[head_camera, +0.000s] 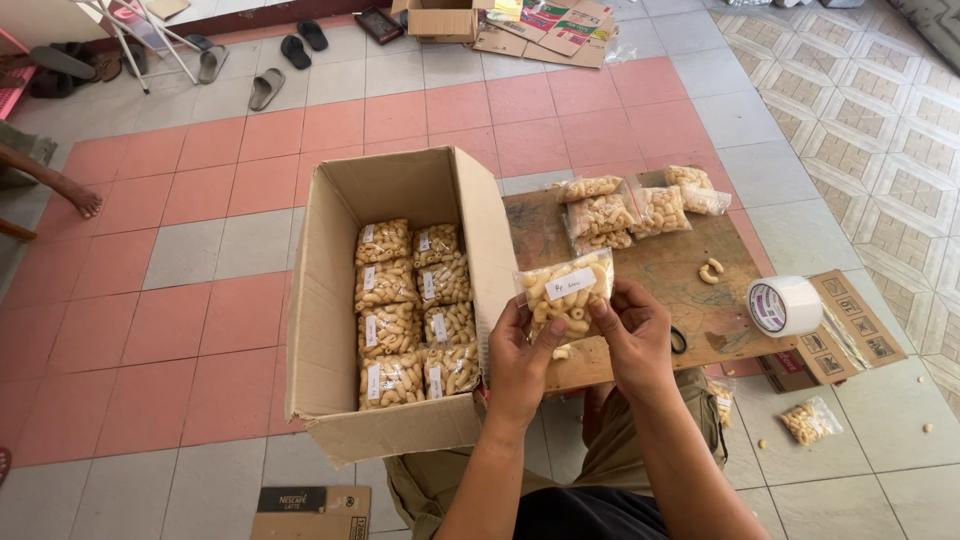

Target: The person is seen organizing and packing small plastic bags of snacks into a larger cardboard box, ensuring they are neatly stacked.

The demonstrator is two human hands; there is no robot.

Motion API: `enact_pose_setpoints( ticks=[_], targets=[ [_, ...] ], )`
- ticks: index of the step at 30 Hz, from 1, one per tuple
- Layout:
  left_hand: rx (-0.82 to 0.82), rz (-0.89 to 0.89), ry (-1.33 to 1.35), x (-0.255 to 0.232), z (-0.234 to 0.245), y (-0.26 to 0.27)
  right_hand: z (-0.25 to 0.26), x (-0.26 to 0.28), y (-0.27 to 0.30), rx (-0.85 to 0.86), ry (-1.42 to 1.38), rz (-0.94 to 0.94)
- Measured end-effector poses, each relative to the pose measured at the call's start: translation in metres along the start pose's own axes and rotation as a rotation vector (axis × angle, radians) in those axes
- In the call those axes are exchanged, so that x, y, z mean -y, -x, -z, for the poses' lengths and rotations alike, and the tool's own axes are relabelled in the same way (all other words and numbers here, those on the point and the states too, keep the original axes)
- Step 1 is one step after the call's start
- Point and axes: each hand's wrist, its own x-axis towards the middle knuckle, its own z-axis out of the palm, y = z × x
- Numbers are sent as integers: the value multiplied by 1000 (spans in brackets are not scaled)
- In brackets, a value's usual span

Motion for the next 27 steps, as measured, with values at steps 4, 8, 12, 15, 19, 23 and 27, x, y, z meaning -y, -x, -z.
enact_pose_setpoints(
  ticks=[4,8,12,15,19,23,27],
  targets=[
    [-2,-9,24,1,4,0,-2,0,-1,25,-1,-7],
    [-26,-21,20,0,4,0,-4,7,-1,91,27,6],
    [-46,-11,68,9,6,1,-7,11,3,59,51,19],
    [-41,-11,95,6,6,0,-15,20,3,61,44,8],
    [-55,-12,118,3,5,4,-10,10,3,98,25,-17],
    [-74,-16,46,7,7,1,-8,13,2,142,77,-30],
    [-76,-3,69,0,0,3,-8,12,4,108,103,-21]
  ],
)
